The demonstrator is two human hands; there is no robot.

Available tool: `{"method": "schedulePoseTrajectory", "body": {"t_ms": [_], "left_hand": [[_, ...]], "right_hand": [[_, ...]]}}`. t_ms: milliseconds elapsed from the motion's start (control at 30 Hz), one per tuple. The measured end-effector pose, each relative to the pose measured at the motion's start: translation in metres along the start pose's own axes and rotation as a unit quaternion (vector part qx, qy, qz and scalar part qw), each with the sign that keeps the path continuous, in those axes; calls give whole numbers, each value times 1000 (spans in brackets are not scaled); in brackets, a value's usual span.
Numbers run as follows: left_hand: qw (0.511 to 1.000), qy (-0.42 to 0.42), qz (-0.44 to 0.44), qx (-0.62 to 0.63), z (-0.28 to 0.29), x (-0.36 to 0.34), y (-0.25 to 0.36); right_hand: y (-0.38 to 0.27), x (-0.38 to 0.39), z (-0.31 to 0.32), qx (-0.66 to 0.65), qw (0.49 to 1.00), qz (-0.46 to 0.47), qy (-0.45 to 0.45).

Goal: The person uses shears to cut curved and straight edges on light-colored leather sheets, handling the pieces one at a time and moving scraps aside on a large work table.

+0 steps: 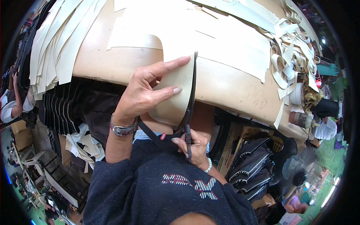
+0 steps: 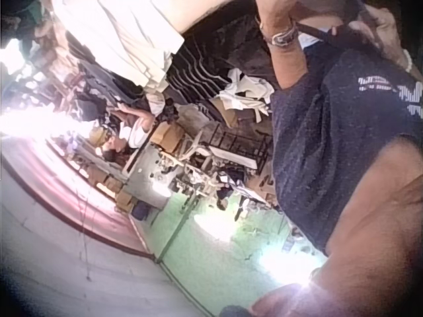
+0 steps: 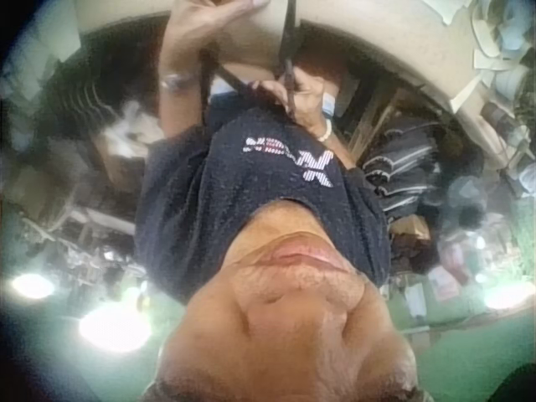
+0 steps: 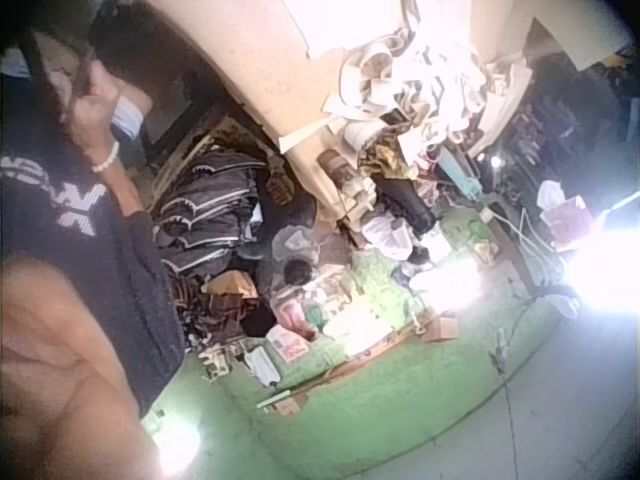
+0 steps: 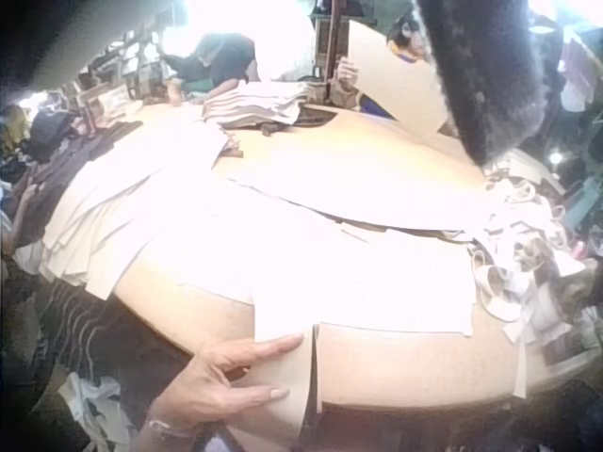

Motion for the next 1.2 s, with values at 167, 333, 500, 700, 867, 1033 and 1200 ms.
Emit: {"method": "schedulePoseTrajectory", "body": {"t_ms": [167, 333, 500, 700, 867, 1033, 1200], "left_hand": [[991, 40, -3, 124, 3, -10, -1], [980, 91, -9, 179, 4, -22, -2], [989, 95, -2, 116, -7, -13, 0], [992, 74, 48, 85, -16, -4, 3], [994, 76, 37, 73, -18, -3, 1], [994, 74, 33, 74, -19, -2, 0], [995, 61, 34, 76, -21, -1, 2]], "right_hand": [[-3, 2, 5, -10, 1000, -9, -11], [7, 10, 7, -21, 1000, -7, -14], [-4, 1, 9, 5, 1000, 19, -13], [-11, -6, 11, -8, 1000, 26, -1], [-9, -6, 9, -45, 999, 7, -25], [-5, -5, 8, -63, 997, 6, -35], [-13, -7, 8, -72, 997, 0, -28]]}}
Point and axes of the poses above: each hand's wrist, its own x-axis away from the middle knuckle, its own z-axis out of the back of the hand, y = z × x, the point moved 2 cm from there along -x, towards the middle knuckle, and after that the axes turned 8 degrees about -y, right-handed, at the moved point
